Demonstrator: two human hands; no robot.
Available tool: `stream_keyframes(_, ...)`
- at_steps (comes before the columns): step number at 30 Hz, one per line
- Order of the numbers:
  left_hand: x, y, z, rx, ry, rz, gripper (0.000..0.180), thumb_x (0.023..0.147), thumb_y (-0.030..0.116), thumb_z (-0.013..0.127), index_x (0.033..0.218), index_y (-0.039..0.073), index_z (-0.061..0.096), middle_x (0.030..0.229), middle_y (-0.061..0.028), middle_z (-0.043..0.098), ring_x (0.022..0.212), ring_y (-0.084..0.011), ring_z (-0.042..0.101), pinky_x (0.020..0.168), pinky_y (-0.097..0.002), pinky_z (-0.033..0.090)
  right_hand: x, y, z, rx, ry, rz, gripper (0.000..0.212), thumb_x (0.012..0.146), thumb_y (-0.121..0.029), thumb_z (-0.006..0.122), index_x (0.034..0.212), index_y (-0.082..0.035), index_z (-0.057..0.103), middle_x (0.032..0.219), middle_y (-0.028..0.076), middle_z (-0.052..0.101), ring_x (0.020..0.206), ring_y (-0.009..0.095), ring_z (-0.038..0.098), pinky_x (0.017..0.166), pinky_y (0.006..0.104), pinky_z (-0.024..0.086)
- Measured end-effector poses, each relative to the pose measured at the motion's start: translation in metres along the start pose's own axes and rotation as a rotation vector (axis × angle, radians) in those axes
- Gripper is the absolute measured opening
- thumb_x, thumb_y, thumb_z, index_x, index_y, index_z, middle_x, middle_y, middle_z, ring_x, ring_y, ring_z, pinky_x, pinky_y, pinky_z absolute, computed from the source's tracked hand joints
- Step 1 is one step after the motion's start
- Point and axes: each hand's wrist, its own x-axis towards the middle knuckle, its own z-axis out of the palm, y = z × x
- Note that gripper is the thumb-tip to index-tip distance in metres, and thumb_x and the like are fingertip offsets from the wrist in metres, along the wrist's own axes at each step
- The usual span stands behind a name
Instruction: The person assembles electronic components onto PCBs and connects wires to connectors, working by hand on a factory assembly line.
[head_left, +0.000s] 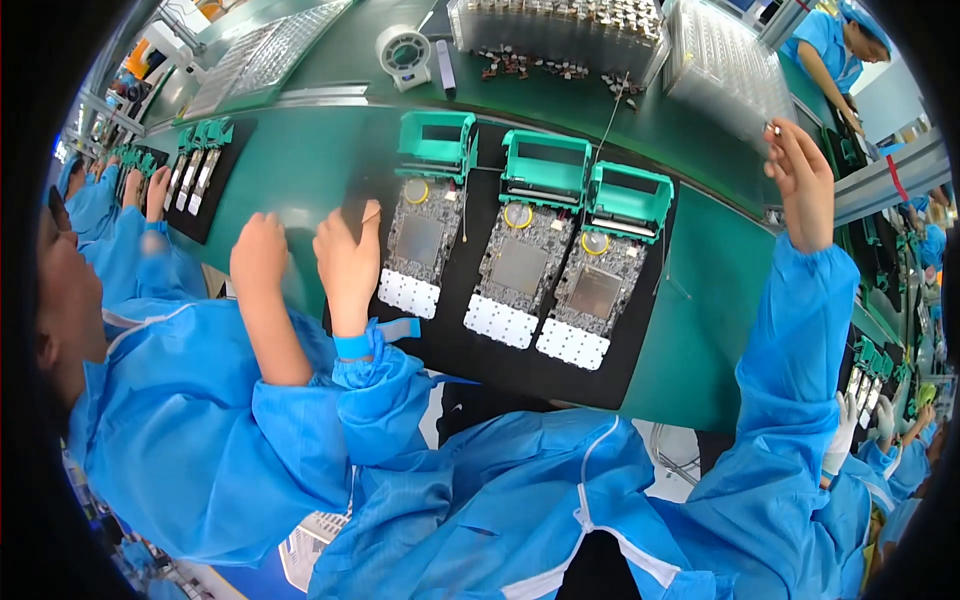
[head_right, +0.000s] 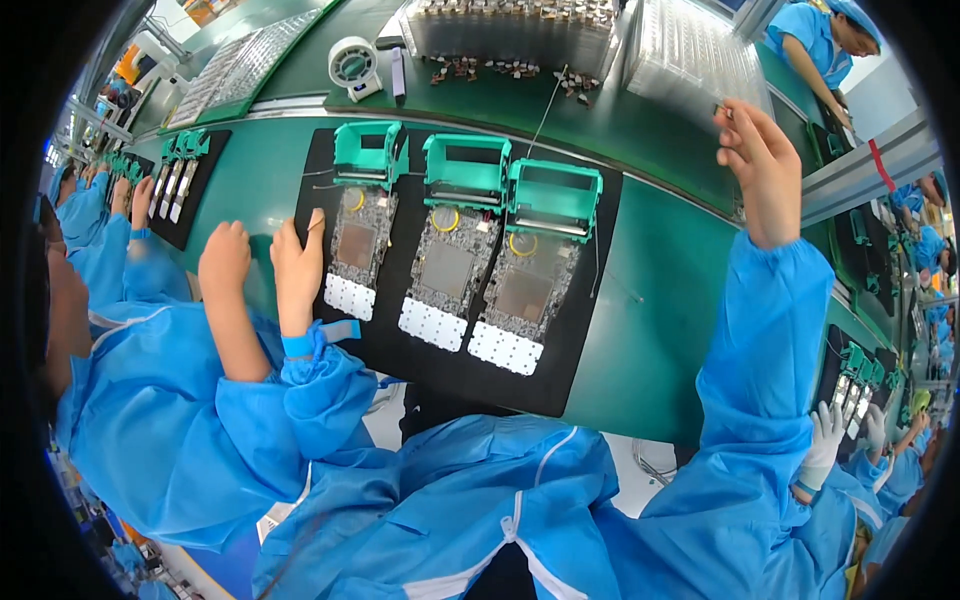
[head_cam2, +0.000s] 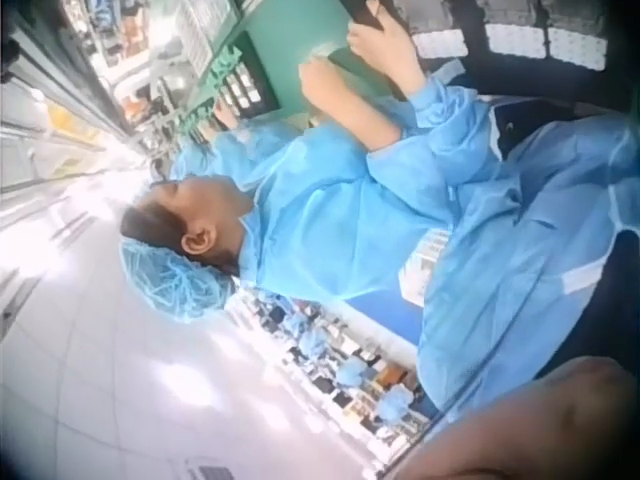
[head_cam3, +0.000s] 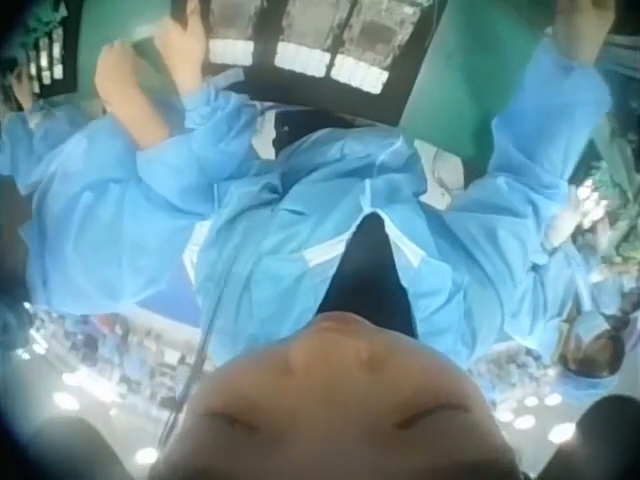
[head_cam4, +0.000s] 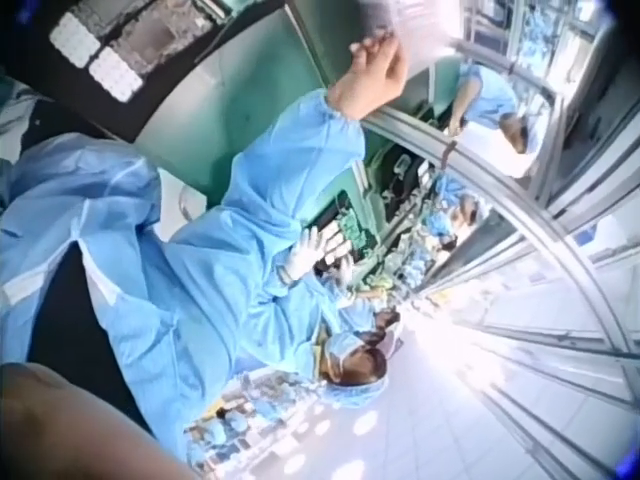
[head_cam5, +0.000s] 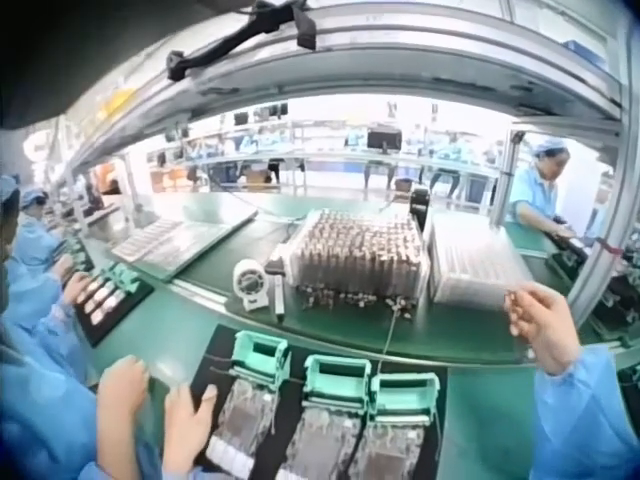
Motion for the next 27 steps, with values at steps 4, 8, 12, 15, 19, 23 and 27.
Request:
stream_keyframes(4,-0.025,0.017,0.000,-0.003,0.062,0.079,0.052,0.086,0.045,0.054,0.107,-0.002,0.054,0.104,-0.0248,0.052,0.099,-0.0425,0.047,0.085,-0.0471,0.039,-0.045,-0.024,0.007,-0.052,-0.105,-0.077,0.025,0.092,-0.011,0.052,0.114,-0.001,0.056,0.095,0.005,0.061,0.073,0.007,0.052,0.064,0.0206,0.042)
stream_keyframes(8,-0.062,0.041,0.004,-0.140,-0.022,0.102,0.056,0.086,0.040,0.055,0.121,-0.002,0.045,0.111,-0.0242,0.048,0.103,-0.0409,0.044,0.089,-0.0467,0.036,-0.072,-0.048,0.022,-0.125,-0.162,-0.135,0.018,0.087,-0.005,0.055,0.104,0.000,0.060,0.094,0.008,0.063,0.076,0.009,0.054,0.063,0.0210,0.044)
stream_keyframes(12,-0.082,0.054,0.001,-0.039,0.117,0.234,0.063,0.086,0.037,0.057,0.131,-0.001,0.036,0.117,-0.0226,0.045,0.110,-0.0373,0.042,0.095,-0.0434,0.033,-0.084,-0.057,0.035,-0.203,-0.235,-0.178,0.016,0.089,-0.004,0.050,0.102,0.003,0.056,0.099,0.010,0.059,0.076,0.010,0.054,0.064,0.0218,0.043)
stream_keyframes(15,-0.107,0.096,-0.025,-0.209,0.022,0.356,0.049,0.082,0.027,0.063,0.120,0.000,0.048,0.114,-0.0184,0.048,0.103,-0.0338,0.047,0.088,-0.0419,0.038,-0.102,-0.063,0.033,-0.190,-0.187,-0.180,0.015,0.088,-0.002,0.050,0.100,0.003,0.056,0.097,0.012,0.060,0.075,0.011,0.055,0.065,0.0228,0.044)
stream_keyframes(19,-0.142,0.131,-0.010,-0.395,-0.240,0.481,0.040,0.074,0.018,0.070,0.107,0.002,0.055,0.102,-0.0133,0.050,0.091,-0.0291,0.051,0.072,-0.0379,0.046,-0.129,-0.067,0.047,-0.171,-0.192,-0.213,0.014,0.083,-0.001,0.055,0.096,0.003,0.060,0.091,0.010,0.062,0.077,0.013,0.058,0.063,0.0240,0.046)
stream_keyframes(23,-0.129,0.139,0.000,-0.219,-0.088,0.595,0.049,0.071,0.019,0.072,0.112,0.002,0.052,0.102,-0.0161,0.046,0.094,-0.0315,0.048,0.076,-0.0387,0.044,-0.146,-0.059,0.080,-0.192,-0.240,-0.195,0.013,0.082,0.002,0.054,0.094,0.004,0.058,0.089,0.012,0.062,0.073,0.014,0.057,0.062,0.0258,0.046)
stream_keyframes(27,-0.093,0.124,0.001,-0.178,-0.074,0.580,0.059,0.068,0.019,0.074,0.117,0.001,0.046,0.106,-0.0197,0.043,0.096,-0.0340,0.046,0.079,-0.0400,0.041,-0.140,-0.040,0.130,-0.182,-0.310,-0.214,0.014,0.080,0.005,0.056,0.093,0.003,0.062,0.089,0.008,0.062,0.078,0.012,0.058,0.064,0.0240,0.047)
